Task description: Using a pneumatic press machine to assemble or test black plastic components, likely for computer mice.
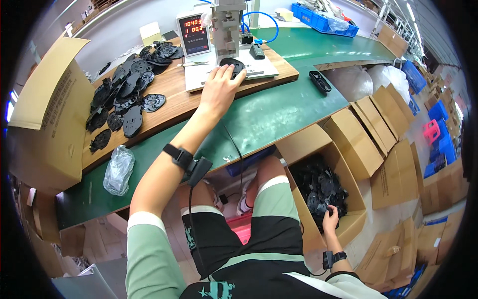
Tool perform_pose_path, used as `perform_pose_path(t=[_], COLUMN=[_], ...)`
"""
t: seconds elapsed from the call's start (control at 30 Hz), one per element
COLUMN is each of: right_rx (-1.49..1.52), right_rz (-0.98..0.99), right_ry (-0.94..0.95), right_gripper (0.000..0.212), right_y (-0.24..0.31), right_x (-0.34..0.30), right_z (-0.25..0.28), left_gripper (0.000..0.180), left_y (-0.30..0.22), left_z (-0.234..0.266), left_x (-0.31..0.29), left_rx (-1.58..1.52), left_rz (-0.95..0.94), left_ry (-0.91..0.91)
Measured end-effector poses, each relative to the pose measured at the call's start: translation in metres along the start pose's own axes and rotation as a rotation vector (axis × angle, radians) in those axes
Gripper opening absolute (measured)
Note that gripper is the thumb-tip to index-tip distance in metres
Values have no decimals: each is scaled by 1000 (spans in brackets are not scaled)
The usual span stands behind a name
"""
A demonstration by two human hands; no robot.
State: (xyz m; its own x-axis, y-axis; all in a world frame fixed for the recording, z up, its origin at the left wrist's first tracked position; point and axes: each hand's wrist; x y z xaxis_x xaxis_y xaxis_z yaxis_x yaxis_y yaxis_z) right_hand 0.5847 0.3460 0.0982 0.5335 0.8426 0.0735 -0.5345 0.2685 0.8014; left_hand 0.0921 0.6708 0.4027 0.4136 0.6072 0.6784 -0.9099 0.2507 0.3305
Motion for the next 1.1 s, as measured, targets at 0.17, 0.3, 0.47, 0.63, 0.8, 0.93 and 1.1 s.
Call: perform_pose_path(t=[0.17, 0.3, 0.47, 0.63, 0.8, 0.93, 1.1], right_rx=[-10, -26, -398, -65, 182, 202, 106], right_rz=[-67, -93, 2, 577, 1027, 1160, 1279], right_ry=[27, 106, 132, 77, 141, 166, 158], right_gripper=[27, 29, 38, 37, 36, 52, 57], right_y=[-23, -27, -7, 187, 372, 463, 521], right_x=[10, 15, 21, 34, 46, 82, 130], right_z=[1, -7, -30, -55, -61, -96, -177], left_gripper=[44, 42, 42, 46, 53, 56, 59], left_y=[5, 1, 6, 10, 10, 14, 18], left_z=[-17, -14, -11, -9, -2, 3, -7], left_x=[12, 19, 22, 20, 26, 32, 21], left_rx=[-77, -124, -240, -253, -296, -299, -333], left_rz=[44, 61, 70, 19, 77, 93, 106], left_ry=[21, 48, 85, -10, 139, 266, 130])
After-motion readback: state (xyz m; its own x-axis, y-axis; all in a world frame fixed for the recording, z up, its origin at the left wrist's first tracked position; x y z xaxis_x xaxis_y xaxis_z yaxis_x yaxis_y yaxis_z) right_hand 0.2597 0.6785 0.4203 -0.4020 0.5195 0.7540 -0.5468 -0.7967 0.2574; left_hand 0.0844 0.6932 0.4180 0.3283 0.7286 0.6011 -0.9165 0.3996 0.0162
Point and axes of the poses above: each hand's wrist, its own x-axis towards the middle knuckle, its own z-axis out of the back of the hand, y = z × x, and after that the axes turned 7 degrees about x, right-handed
